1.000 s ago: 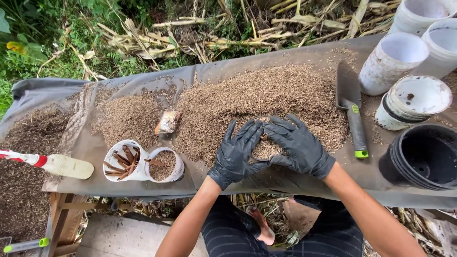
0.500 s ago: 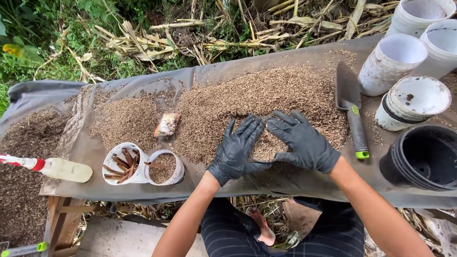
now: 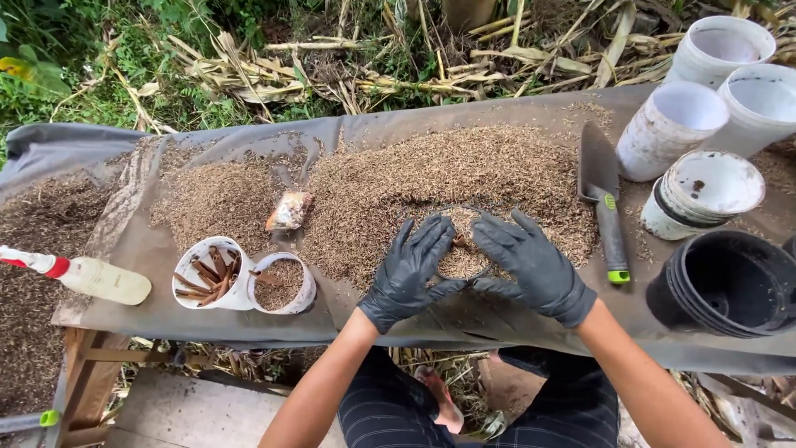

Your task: Filling a small plastic container with soil from a pile on a workbench using gloved hands.

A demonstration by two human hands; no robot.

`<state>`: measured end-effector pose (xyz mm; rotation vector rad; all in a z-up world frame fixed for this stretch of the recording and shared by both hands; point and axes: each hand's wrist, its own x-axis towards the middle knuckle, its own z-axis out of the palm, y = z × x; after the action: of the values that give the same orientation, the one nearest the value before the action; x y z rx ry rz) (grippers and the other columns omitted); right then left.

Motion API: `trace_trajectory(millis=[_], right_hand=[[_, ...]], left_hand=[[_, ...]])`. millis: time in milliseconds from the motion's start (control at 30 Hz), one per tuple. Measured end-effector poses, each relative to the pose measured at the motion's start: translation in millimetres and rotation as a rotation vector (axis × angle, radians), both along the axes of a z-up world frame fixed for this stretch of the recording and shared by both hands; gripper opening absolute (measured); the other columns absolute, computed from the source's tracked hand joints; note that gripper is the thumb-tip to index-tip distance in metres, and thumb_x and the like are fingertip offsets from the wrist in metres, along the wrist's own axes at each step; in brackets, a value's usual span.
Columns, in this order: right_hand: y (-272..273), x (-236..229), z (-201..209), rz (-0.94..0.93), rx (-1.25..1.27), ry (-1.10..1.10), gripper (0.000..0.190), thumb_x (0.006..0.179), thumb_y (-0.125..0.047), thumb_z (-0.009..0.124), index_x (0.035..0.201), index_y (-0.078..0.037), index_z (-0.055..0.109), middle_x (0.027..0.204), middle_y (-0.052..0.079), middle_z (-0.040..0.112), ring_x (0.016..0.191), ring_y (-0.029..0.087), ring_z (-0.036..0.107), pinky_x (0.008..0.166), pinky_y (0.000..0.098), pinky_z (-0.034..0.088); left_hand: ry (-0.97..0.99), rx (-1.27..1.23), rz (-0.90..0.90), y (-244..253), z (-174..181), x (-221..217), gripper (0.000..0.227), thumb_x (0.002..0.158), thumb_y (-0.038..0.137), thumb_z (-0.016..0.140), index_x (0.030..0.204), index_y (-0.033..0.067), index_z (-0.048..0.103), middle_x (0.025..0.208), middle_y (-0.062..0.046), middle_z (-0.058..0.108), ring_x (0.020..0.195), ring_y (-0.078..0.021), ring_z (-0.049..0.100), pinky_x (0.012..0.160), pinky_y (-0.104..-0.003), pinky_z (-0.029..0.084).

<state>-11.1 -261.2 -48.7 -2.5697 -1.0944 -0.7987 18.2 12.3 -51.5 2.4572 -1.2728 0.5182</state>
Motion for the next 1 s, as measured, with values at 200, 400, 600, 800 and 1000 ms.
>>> trace_trajectory(millis=[200,400,600,800,1000], right_hand=[[0.6,8.2,-34.2,-0.059,0.029,-0.072,0.061,0.09,-0.067,0.055,0.129,-0.021,0.063,0.143,0.002,0.064,0.141,0.022,0.054,0.123,0.0551,0.026],[11.5,-0.6,-26.6,-0.072,0.107,-0.144,0.057,0.094,-0.061,0.054,0.134,-0.021,0.063,0.148,0.003,0.062,0.139,0.024,0.056,0.122,0.0545,0.029],[25.9,-27.7,-1.5,-0.077,0.158,-0.218,0.063,0.092,-0.046,0.069,0.149,-0.028,0.048,0.147,0.002,0.061,0.137,0.026,0.057,0.117,0.0565,0.037],[46.6,-26.0,11.2,-0.062,0.143,-0.32,0.046,0.096,-0.028,0.069,0.14,-0.025,0.057,0.139,0.0,0.067,0.128,0.022,0.065,0.11,0.0538,0.047],[47.4,-31.8,14.2,-0.006,0.24,-0.252,0.032,0.097,-0.025,0.066,0.129,-0.021,0.065,0.133,0.003,0.07,0.126,0.025,0.066,0.111,0.0574,0.045]], left_hand=[[-0.26,-0.003,0.079,-6.2,15.1,-7.4,0.061,0.103,0.048,0.043,0.153,0.0142,0.045,0.157,-0.011,0.048,0.146,-0.026,0.043,0.125,-0.058,0.02],[-0.164,0.07,0.1,-5.4,9.5,-11.8,0.088,0.094,0.07,0.038,0.158,0.0092,0.035,0.158,-0.016,0.045,0.15,-0.0294,0.039,0.126,-0.06,0.012],[-0.317,-0.215,0.168,-19.8,16.7,-50.0,0.074,0.09,0.035,0.073,0.153,0.011,0.044,0.154,-0.015,0.053,0.138,-0.0309,0.055,0.118,-0.056,0.039],[-0.326,-0.367,0.139,-28.2,8.6,-53.6,0.052,0.099,0.02,0.065,0.147,0.0052,0.055,0.134,-0.016,0.067,0.123,-0.0301,0.066,0.11,-0.05,0.049],[-0.42,-0.39,0.154,-32.5,1.6,-51.8,0.041,0.098,0.017,0.064,0.139,0.008,0.063,0.128,-0.015,0.07,0.119,-0.0286,0.068,0.105,-0.049,0.056]])
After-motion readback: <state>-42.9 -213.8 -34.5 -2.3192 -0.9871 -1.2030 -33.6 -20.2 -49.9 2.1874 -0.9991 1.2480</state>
